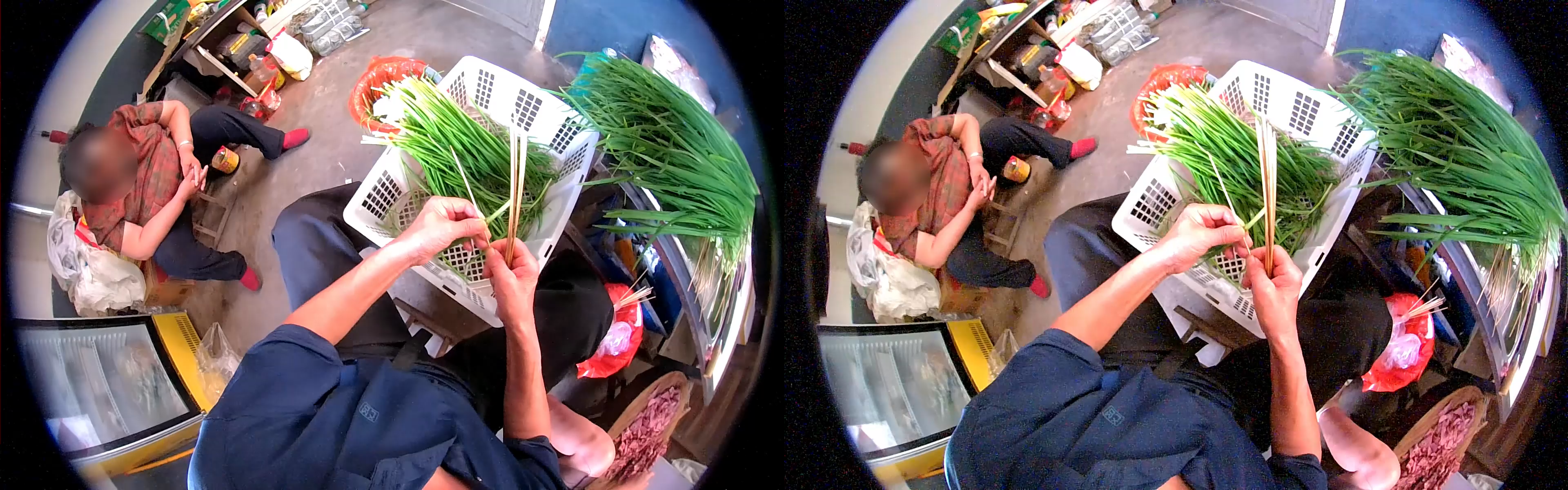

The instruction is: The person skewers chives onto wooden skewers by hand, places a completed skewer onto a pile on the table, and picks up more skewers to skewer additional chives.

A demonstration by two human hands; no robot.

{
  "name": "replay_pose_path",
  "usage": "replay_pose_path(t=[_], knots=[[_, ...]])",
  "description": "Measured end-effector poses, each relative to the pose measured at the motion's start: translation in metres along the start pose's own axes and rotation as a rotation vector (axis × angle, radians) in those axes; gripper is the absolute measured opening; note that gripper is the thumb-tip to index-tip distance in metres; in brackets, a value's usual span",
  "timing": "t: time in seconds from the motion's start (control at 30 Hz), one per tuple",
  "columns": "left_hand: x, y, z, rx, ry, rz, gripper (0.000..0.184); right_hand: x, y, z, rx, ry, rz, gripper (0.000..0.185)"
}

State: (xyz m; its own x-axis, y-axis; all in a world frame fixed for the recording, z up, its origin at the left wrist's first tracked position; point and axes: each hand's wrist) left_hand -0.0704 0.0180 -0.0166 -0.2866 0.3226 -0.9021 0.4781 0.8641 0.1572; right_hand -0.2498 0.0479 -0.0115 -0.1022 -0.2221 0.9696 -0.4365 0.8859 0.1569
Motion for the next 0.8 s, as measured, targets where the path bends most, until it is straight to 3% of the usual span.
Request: replay_pose_path(t=[0.13,0.17,0.2,0.23,0.27,0.3,0.37,0.47,0.57,0.8], knots=[[-0.002,0.005,0.005,-0.048,-0.111,-0.015,0.009,-0.006,-0.003,-0.002,-0.019,0.029,0.018,0.008],[-0.003,0.006,0.018,-0.159,-0.211,-0.062,0.011,-0.009,-0.004,-0.002,-0.025,0.076,0.035,0.009],[-0.007,0.009,0.033,-0.315,-0.369,-0.073,0.012,-0.011,-0.006,-0.002,-0.041,0.117,0.034,0.01],[0.007,0.007,0.065,-0.549,-0.724,-0.081,0.012,-0.01,-0.005,-0.002,-0.046,0.113,0.032,0.01],[-0.01,0.015,0.072,-0.779,-1.223,-0.308,0.014,-0.008,-0.005,-0.003,-0.061,0.115,0.037,0.01],[-0.014,0.016,0.09,-0.912,-1.387,-0.438,0.02,-0.007,-0.005,-0.004,-0.072,0.115,0.041,0.01],[-0.025,0.019,0.097,-1.051,-1.629,-0.356,0.023,-0.007,-0.007,-0.005,-0.065,0.09,0.042,0.01],[-0.017,0.012,0.103,-1.082,-1.607,-0.274,0.022,-0.009,-0.008,-0.008,-0.061,0.112,0.041,0.01],[-0.001,-0.003,0.119,-1.187,-1.49,-0.289,0.018,-0.01,-0.008,-0.009,-0.072,0.165,0.019,0.009],[0.002,-0.006,0.12,-1.182,-1.274,-0.389,0.011,-0.007,-0.007,-0.01,-0.078,0.179,0.016,0.009]])
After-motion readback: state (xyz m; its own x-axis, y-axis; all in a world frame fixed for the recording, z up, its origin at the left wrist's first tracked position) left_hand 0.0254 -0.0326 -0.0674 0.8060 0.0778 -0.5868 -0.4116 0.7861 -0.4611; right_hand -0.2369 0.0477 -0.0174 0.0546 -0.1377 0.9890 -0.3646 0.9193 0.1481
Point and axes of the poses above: each hand's wrist, its own y-axis away from the middle knuckle, its own z-axis out of the back of the hand, x = y × z, and after that the axes turned 14 degrees about x, right-handed
